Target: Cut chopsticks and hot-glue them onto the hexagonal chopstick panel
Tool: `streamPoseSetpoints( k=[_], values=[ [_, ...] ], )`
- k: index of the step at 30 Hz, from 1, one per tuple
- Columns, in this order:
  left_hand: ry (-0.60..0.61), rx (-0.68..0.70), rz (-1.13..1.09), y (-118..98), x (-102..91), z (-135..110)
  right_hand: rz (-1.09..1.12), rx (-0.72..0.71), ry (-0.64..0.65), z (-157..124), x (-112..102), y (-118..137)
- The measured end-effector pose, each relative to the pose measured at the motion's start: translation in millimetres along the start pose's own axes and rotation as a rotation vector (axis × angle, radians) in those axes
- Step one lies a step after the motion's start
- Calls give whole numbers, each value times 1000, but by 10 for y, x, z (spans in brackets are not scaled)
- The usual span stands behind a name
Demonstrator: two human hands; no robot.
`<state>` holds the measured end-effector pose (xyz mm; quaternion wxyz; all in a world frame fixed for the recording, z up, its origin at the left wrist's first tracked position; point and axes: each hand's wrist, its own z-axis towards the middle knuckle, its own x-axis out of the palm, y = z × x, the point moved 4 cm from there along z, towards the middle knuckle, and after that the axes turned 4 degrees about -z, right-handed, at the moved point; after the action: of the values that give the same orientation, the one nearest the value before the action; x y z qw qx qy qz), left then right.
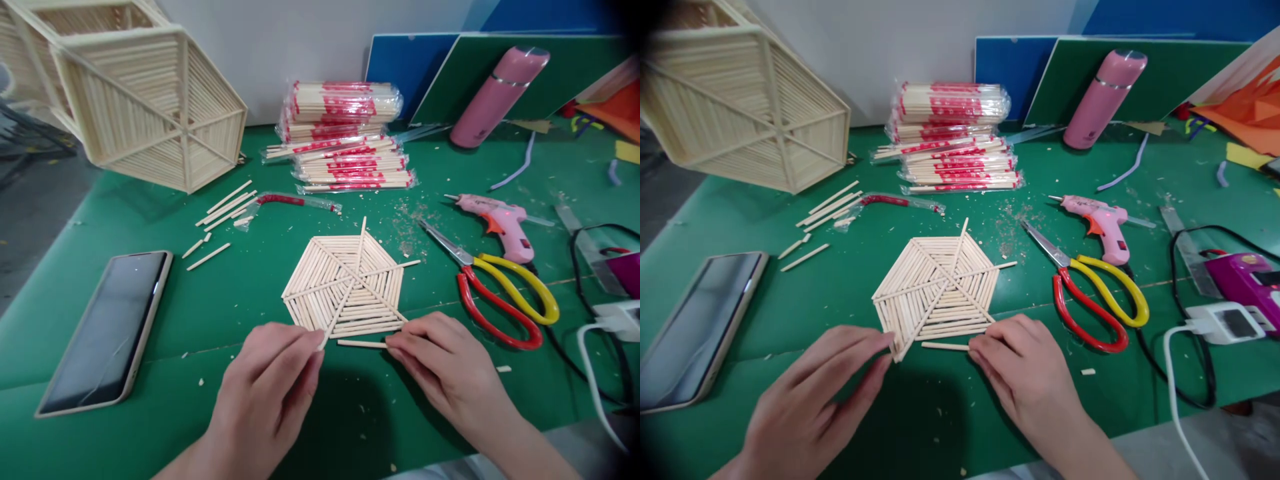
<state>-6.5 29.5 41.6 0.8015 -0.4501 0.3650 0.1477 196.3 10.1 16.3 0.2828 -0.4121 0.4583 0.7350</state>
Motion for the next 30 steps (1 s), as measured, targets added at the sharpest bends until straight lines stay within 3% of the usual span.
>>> streamPoseSetpoints(
  k=[7, 12, 16, 22, 30],
  values=[
    [225, 75, 156, 125, 160, 7, -36, -3, 45, 69, 90, 48],
    [137, 180, 255, 65, 178, 14, -58, 4, 17, 85, 101, 65],
    [161, 247, 323, 29, 188, 12, -30, 18, 16, 90, 99, 64],
    [101, 166, 294, 27, 197, 25, 31, 29, -30, 103, 82, 60],
    [124, 153, 230, 48, 230, -7, 11, 34, -37, 111, 90, 51]
  ],
)
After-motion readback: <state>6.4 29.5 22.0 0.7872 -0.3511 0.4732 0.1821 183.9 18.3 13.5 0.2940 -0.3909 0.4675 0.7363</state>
